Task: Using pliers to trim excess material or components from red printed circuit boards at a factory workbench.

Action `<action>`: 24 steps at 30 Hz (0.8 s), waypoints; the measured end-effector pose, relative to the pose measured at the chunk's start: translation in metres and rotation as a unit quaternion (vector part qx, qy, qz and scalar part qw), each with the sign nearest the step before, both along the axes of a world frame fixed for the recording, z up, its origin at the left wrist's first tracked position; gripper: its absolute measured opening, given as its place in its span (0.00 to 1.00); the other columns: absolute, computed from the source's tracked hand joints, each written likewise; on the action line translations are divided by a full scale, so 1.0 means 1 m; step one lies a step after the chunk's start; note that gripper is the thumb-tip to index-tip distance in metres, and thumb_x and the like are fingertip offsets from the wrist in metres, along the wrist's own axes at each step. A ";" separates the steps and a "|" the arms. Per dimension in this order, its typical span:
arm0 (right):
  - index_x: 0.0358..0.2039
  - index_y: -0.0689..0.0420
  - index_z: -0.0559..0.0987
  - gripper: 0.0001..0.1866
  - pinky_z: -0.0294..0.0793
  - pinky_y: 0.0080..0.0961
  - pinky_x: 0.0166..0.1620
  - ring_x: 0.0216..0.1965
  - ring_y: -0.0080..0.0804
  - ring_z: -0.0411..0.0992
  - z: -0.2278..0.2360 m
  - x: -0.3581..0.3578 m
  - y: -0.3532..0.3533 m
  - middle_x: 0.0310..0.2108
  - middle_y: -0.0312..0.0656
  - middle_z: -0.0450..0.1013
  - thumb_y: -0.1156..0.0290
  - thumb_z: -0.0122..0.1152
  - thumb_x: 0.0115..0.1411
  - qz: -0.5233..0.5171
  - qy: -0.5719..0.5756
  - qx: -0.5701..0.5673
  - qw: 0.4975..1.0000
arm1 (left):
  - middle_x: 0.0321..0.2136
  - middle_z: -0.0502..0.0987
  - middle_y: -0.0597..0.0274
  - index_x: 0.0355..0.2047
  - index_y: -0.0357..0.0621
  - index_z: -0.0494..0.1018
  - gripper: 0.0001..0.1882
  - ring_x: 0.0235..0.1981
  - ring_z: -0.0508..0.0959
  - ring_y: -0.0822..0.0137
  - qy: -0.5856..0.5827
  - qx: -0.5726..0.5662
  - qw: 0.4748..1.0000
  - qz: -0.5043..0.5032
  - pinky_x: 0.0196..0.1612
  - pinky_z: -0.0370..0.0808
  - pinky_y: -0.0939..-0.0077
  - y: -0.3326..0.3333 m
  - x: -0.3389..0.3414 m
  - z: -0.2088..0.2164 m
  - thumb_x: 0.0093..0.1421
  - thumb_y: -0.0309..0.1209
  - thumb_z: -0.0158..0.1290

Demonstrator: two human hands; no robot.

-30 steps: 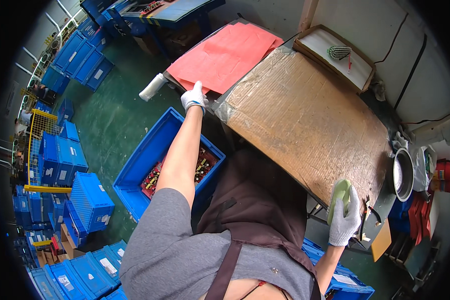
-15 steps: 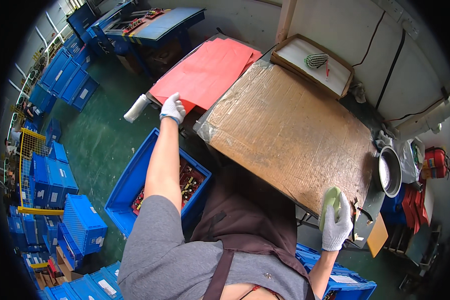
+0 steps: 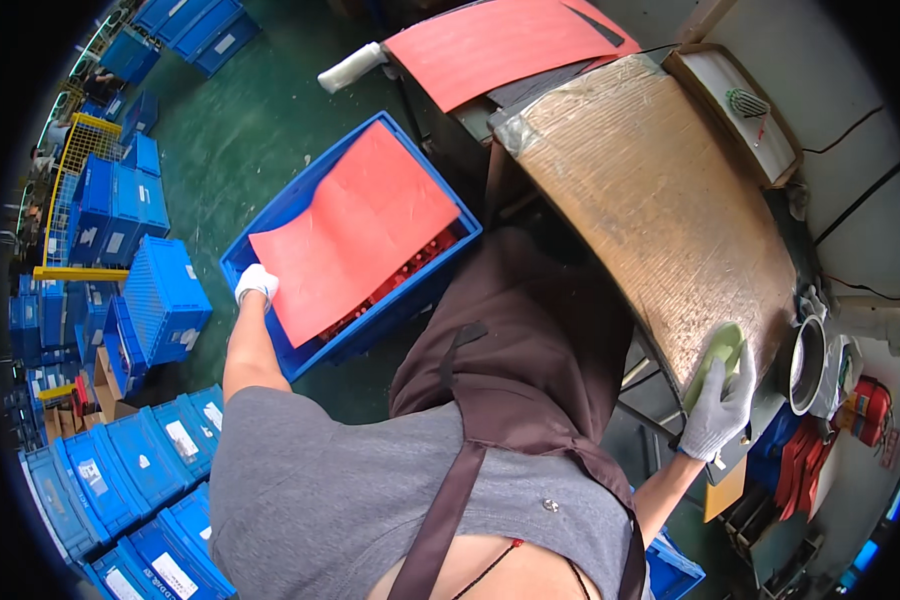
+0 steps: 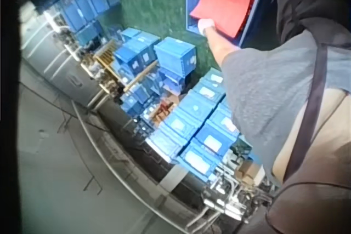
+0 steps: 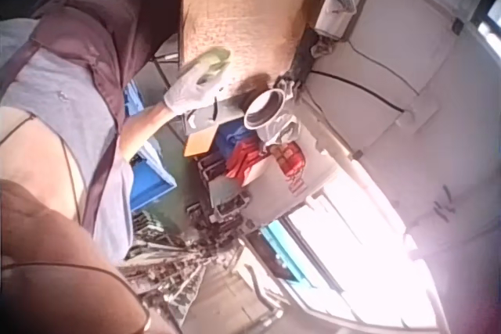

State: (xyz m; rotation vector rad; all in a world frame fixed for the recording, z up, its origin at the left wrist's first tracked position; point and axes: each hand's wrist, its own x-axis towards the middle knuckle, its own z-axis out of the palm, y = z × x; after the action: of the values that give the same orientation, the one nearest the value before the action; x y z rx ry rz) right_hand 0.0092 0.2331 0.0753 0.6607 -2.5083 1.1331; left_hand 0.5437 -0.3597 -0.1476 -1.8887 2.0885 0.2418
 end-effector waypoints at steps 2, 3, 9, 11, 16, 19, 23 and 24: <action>0.65 0.63 0.75 0.25 0.69 0.14 0.37 0.32 0.13 0.64 0.005 0.002 -0.006 0.44 0.34 0.79 0.76 0.62 0.68 0.004 -0.001 -0.005 1.000 | 0.45 0.82 0.34 0.46 0.35 0.81 0.19 0.50 0.83 0.40 -0.028 0.039 0.999 0.014 0.50 0.81 0.55 0.024 0.020 0.001 0.57 0.30 0.51; 0.65 0.63 0.75 0.24 0.72 0.15 0.42 0.35 0.15 0.69 0.009 0.004 -0.007 0.47 0.36 0.79 0.76 0.62 0.69 -0.003 -0.012 0.010 1.000 | 0.48 0.81 0.33 0.48 0.35 0.81 0.21 0.55 0.80 0.40 -0.051 0.071 0.996 0.023 0.56 0.79 0.56 0.036 0.019 0.002 0.57 0.30 0.51; 0.65 0.64 0.75 0.25 0.73 0.25 0.60 0.54 0.27 0.76 0.027 0.017 -0.016 0.58 0.44 0.78 0.76 0.63 0.68 -0.003 -0.013 0.025 1.000 | 0.50 0.81 0.38 0.46 0.40 0.83 0.19 0.54 0.81 0.40 0.018 0.017 0.990 0.141 0.55 0.79 0.53 0.060 -0.007 -0.030 0.59 0.34 0.53; 0.64 0.64 0.76 0.24 0.72 0.30 0.63 0.58 0.33 0.76 0.038 0.017 -0.020 0.59 0.46 0.78 0.76 0.64 0.68 -0.008 -0.015 0.004 1.000 | 0.47 0.82 0.38 0.45 0.40 0.83 0.18 0.51 0.82 0.40 0.020 -0.008 0.991 0.134 0.50 0.81 0.51 0.033 0.026 -0.073 0.59 0.34 0.53; 0.58 0.52 0.81 0.22 0.79 0.29 0.54 0.51 0.35 0.83 0.046 0.000 -0.001 0.52 0.47 0.82 0.73 0.69 0.64 -0.091 0.117 0.087 0.985 | 0.37 0.86 0.47 0.40 0.31 0.82 0.19 0.32 0.82 0.58 0.215 0.079 0.947 0.226 0.33 0.80 0.51 -0.015 0.012 -0.122 0.58 0.36 0.57; 0.52 0.47 0.84 0.19 0.81 0.43 0.43 0.40 0.51 0.82 0.035 -0.028 0.016 0.41 0.48 0.83 0.68 0.70 0.58 -0.143 0.166 0.185 0.958 | 0.41 0.86 0.46 0.41 0.27 0.81 0.27 0.36 0.85 0.50 0.293 0.015 0.939 0.178 0.36 0.81 0.49 -0.047 -0.005 -0.093 0.62 0.46 0.60; 0.48 0.49 0.85 0.17 0.82 0.42 0.44 0.38 0.47 0.82 0.022 -0.061 0.035 0.40 0.46 0.84 0.72 0.63 0.58 -0.158 0.295 0.179 0.925 | 0.21 0.69 0.61 0.62 0.41 0.63 0.28 0.12 0.67 0.72 0.492 0.095 0.857 0.122 0.12 0.57 0.74 -0.027 -0.146 -0.044 0.71 0.44 0.57; 0.46 0.53 0.84 0.15 0.81 0.43 0.45 0.39 0.47 0.81 0.010 -0.067 0.053 0.40 0.47 0.83 0.71 0.61 0.58 -0.184 0.234 0.258 0.919 | 0.26 0.72 0.61 0.62 0.38 0.66 0.29 0.14 0.68 0.72 0.498 0.109 0.856 0.085 0.13 0.61 0.75 -0.001 -0.205 -0.009 0.71 0.45 0.57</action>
State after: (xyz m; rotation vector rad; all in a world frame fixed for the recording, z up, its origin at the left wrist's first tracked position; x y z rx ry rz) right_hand -0.0575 0.2860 0.0850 0.4732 -2.3525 0.1433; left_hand 0.3383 -0.3602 -0.1566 -1.9989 2.2435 1.7378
